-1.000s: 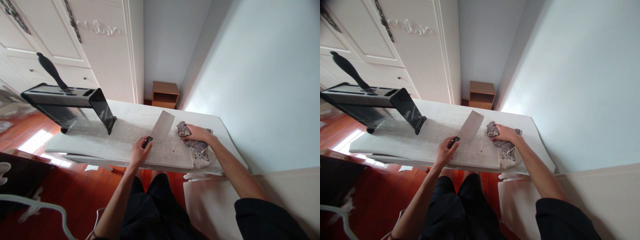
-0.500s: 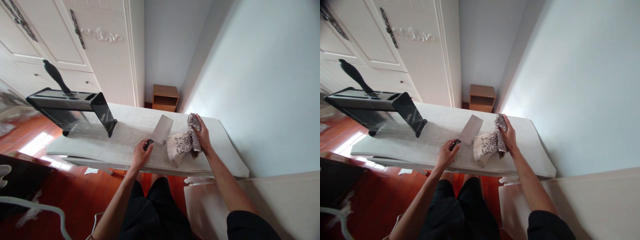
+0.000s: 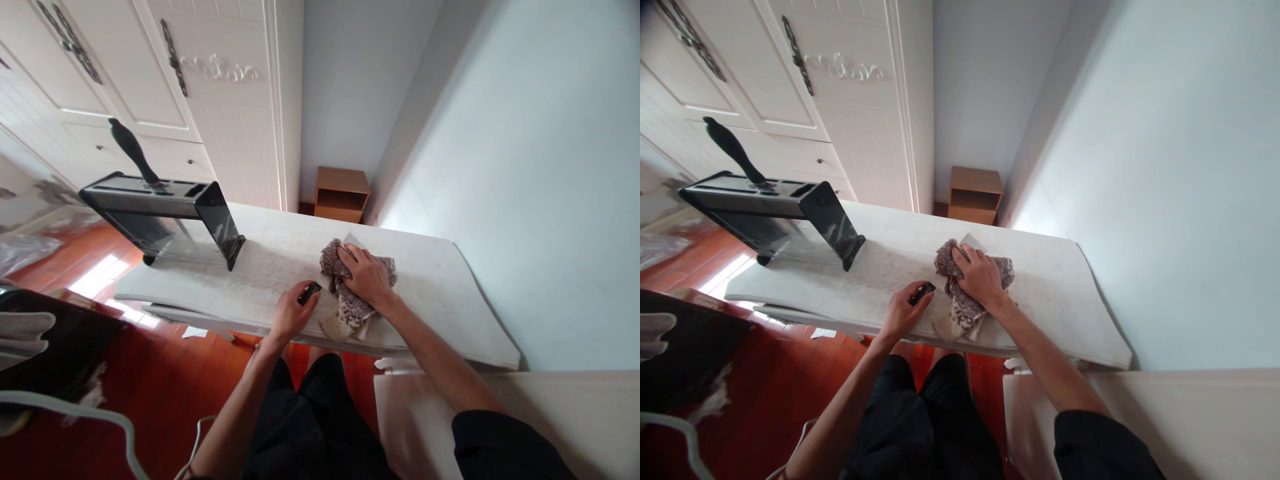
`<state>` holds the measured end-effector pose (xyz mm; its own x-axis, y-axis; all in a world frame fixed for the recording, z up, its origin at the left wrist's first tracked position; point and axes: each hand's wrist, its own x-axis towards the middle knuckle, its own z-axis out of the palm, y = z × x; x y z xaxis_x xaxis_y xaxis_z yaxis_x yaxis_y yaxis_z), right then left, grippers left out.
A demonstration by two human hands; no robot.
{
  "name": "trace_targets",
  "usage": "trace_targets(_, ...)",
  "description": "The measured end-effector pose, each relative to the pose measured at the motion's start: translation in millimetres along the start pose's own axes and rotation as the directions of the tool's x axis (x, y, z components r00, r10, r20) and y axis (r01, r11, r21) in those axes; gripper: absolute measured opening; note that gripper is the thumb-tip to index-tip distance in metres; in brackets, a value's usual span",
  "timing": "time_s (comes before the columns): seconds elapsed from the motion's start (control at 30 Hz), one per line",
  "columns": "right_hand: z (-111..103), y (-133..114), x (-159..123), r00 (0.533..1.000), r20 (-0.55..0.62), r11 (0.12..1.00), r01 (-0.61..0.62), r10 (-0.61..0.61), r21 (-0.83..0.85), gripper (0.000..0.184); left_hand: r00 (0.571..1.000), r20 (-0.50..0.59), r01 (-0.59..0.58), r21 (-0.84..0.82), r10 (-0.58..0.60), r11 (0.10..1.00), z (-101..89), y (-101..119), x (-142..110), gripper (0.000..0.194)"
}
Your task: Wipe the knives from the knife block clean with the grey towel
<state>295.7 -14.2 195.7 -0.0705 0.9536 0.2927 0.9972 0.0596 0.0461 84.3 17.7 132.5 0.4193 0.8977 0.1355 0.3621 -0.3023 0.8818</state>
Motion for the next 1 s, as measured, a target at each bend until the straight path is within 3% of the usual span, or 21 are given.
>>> trace_targets(0.2,3,-17,-18,0.978,0.077,0.981,0.189,-0.192,0.044,0.069,1.0,-0.009,-0.016,0.006,0.016,1.0,-0.3,-1,-2,0.036)
trace_targets(0.43,2,-15,-26,0.956,0.094,0.961,0.275,-0.277,0.029,0.069,0.998,-0.06,-0.025,-0.082,0.021,0.996,-1.0,-1,-4,0.035)
trace_targets(0.53,4,-11,-28,0.979,0.072,0.982,0.188,-0.189,0.013,0.069,0.997,-0.081,0.0,-0.099,-0.009,0.995,-1.4,-4,-3,0.04)
trace_targets(0.63,7,-5,-28,0.998,0.052,1.0,0.027,-0.027,-0.003,0.067,0.995,-0.092,0.028,-0.099,-0.038,0.995,-1.3,-7,-3,0.045)
trace_targets(0.77,11,7,-28,0.992,0.023,0.992,-0.126,0.127,-0.016,0.065,0.997,-0.072,0.016,-0.106,-0.024,0.994,-2.1,-7,-3,0.048)
trace_targets(1.0,18,26,-25,0.966,-0.035,0.967,-0.256,0.255,-0.007,0.059,0.999,-0.043,-0.002,-0.129,-0.004,0.992,-8.2,-1,-3,0.047)
